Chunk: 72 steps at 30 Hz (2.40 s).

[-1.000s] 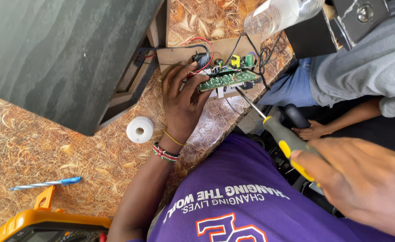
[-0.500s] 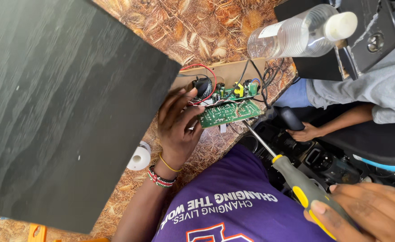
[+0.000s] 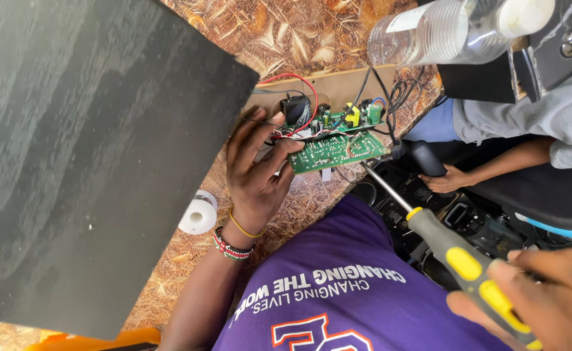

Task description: The person uses a screwdriver to work on a green circuit board attached to a wooden base, then places the assembly into a black speaker enclosure. They also handle a multimeter and a roll of solder.

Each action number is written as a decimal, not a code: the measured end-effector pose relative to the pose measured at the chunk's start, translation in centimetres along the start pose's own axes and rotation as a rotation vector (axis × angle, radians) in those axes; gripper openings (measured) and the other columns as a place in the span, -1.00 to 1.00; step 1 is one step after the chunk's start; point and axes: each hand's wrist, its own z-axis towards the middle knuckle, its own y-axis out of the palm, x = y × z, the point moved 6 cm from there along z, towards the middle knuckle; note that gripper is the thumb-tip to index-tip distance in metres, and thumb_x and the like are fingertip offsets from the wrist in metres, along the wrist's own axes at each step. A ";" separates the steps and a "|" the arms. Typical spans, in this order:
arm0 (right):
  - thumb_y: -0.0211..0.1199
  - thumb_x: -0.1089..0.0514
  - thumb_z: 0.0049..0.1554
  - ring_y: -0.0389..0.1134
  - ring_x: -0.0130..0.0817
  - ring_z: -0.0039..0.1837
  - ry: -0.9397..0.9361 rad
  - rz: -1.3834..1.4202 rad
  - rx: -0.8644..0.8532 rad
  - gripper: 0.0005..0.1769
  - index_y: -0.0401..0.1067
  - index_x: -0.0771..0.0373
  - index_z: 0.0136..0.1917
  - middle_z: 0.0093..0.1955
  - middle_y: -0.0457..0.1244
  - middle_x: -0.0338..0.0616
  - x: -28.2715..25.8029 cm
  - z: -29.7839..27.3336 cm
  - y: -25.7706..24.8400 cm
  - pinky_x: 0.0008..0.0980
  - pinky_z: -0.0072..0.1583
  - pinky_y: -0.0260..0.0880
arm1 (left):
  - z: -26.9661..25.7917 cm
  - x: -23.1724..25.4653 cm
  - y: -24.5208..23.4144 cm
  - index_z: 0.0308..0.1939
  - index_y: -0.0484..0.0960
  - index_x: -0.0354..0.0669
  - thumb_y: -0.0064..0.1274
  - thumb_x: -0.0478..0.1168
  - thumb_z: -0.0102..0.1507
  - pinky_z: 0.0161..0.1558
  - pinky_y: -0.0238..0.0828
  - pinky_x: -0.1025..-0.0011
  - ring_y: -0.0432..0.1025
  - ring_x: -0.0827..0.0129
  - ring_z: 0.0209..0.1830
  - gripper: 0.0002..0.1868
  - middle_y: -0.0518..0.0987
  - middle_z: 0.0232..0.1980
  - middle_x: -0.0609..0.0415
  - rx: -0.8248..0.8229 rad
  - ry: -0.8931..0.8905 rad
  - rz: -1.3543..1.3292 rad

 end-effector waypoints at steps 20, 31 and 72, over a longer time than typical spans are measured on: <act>0.77 -0.02 0.22 0.32 -0.15 -0.34 0.006 -0.144 0.089 -0.28 0.33 0.54 0.13 -0.32 0.32 0.02 -3.3 5.6 -1.1 -0.13 -0.21 0.34 | 0.1 1.0 -0.5 -0.05 0.69 -0.21 0.18 -0.17 0.36 0.43 0.33 -0.02 0.35 -0.11 0.34 -0.81 0.48 0.23 -0.07 0.028 0.043 -0.005; 0.49 -0.47 0.07 0.38 0.05 -0.19 0.283 -0.255 -0.093 -0.20 0.35 0.35 -0.19 -0.29 0.30 -0.03 0.5 4.5 0.7 -0.03 -0.11 0.33 | -0.1 1.0 -0.5 -0.04 0.68 -0.21 0.24 -0.21 0.34 0.42 0.34 0.00 0.35 -0.09 0.35 -0.81 0.48 0.23 -0.06 0.040 0.051 -0.004; 0.19 0.14 0.26 0.03 -0.29 -0.47 -0.877 1.197 -0.186 -0.80 0.56 0.28 -0.04 -0.41 0.05 -0.25 -3.6 15.8 1.2 -0.31 -0.39 -0.05 | 0.1 1.9 -0.7 -0.04 0.65 -0.21 0.29 -0.23 0.30 0.38 0.38 0.01 0.38 -0.09 0.31 -0.78 0.51 0.19 -0.08 0.077 0.043 -0.005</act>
